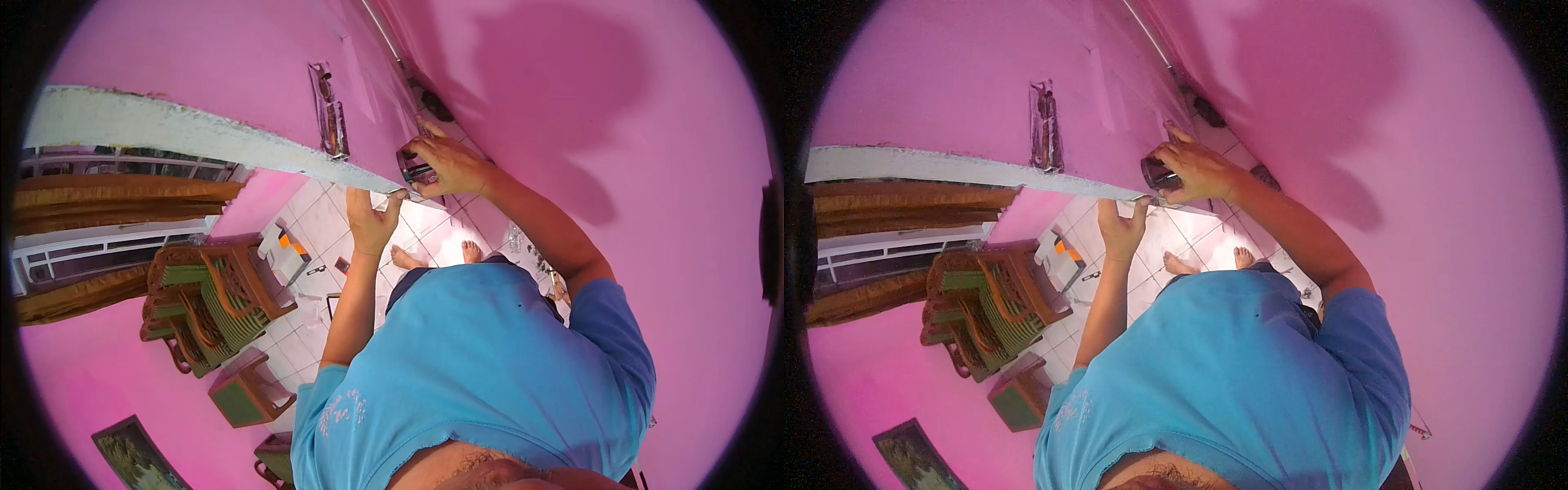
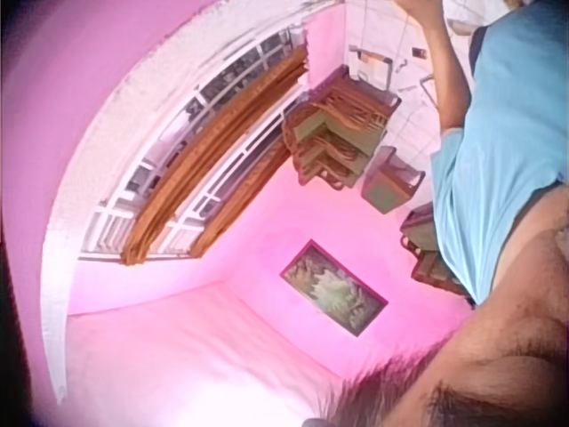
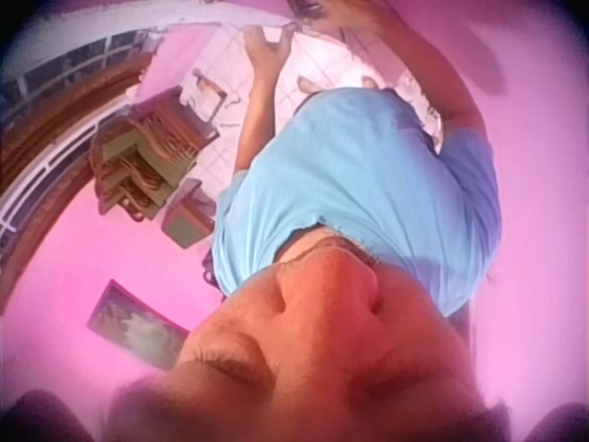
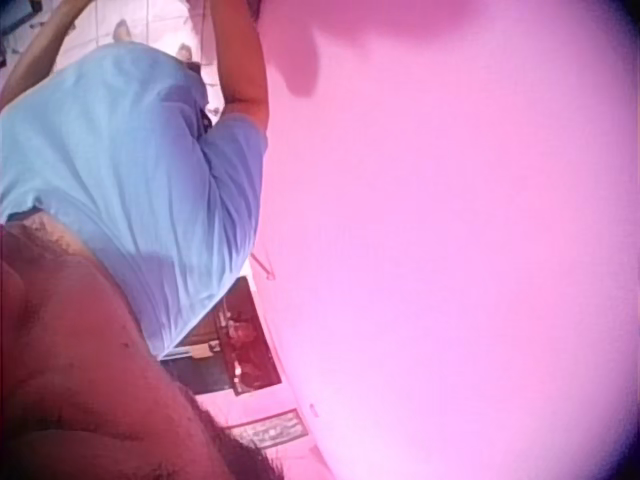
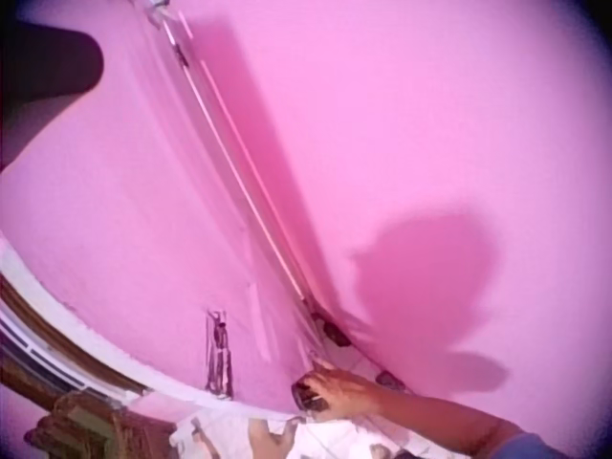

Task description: The person removes a door handle and lock mechanism from a door, positions a metal plate along the door edge, and fits a lock mechanism into the door using a screwdriver.

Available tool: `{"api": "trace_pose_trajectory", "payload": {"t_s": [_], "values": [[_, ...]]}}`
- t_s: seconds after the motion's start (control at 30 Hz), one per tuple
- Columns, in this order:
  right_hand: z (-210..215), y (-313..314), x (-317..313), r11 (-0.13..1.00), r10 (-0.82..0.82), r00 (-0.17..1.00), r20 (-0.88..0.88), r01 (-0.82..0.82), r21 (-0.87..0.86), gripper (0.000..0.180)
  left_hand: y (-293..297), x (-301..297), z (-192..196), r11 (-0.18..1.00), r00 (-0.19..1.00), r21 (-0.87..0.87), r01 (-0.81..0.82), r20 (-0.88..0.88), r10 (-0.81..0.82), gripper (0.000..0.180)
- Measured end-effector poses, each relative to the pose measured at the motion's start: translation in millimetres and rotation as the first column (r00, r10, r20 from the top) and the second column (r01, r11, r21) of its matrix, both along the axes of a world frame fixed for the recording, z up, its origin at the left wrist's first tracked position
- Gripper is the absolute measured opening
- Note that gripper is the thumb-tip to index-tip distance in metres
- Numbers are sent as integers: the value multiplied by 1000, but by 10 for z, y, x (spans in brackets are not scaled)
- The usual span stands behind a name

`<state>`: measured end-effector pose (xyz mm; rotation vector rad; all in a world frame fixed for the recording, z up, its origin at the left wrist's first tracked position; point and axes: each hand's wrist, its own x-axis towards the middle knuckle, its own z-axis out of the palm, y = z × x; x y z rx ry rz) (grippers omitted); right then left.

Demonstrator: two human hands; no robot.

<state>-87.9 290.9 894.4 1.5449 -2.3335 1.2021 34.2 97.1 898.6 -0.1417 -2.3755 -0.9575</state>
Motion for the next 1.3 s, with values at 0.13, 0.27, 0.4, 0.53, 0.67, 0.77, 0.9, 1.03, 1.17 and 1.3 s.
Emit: {"api": "trace_pose_trajectory", "payload": {"t_s": [0.13, 0.27, 0.4, 0.53, 0.67, 0.77, 0.9, 1.03, 1.17, 1.3], "values": [[77, 2, 2, 997, 25, 997, 72, -30, 73, 60, -7, 54, -6, 997, 999, 69, -17, 43, 14, 39], [81, 88, 119, 1000, -27, 999, -31, 28, 14, 66, 123, 15, 118, 996, 999, 87, 8, 42, -12, 41], [33, 228, 246, 995, -96, 992, -80, 98, 17, 72, 234, -43, 140, 997, 999, 66, 34, 38, -36, 57], [-57, 378, 264, 989, -146, 982, 122, 146, 6, 76, 431, -118, 193, 999, 999, 44, 23, 35, -24, 73], [-27, 584, 283, 974, -214, 977, -15, 215, 70, 74, 617, -207, 234, 999, 997, 17, 36, 66, -37, 78], [-191, 768, 333, 941, -327, 941, -84, 332, 59, 70, 787, -270, 338, 997, 986, 33, 66, 154, -70, 79], [-22, 753, 497, 912, -409, 912, -42, 410, 18, 61, 873, -326, 304, 993, 974, 40, 108, 196, -114, 76], [-262, 771, 857, 706, -654, 717, 242, 693, -146, 57, 844, -326, 323, 963, 928, 85, 255, 260, -269, 88], [-891, 943, 1156, 739, -674, 579, 460, 511, 439, 45, 764, -265, 250, 905, 903, -30, 423, 96, -419, 92], [-1081, 490, 1165, 826, -520, 698, 492, 263, 498, 34, 894, 39, 33, 837, 831, 95, 539, 103, -547, 55]]}}
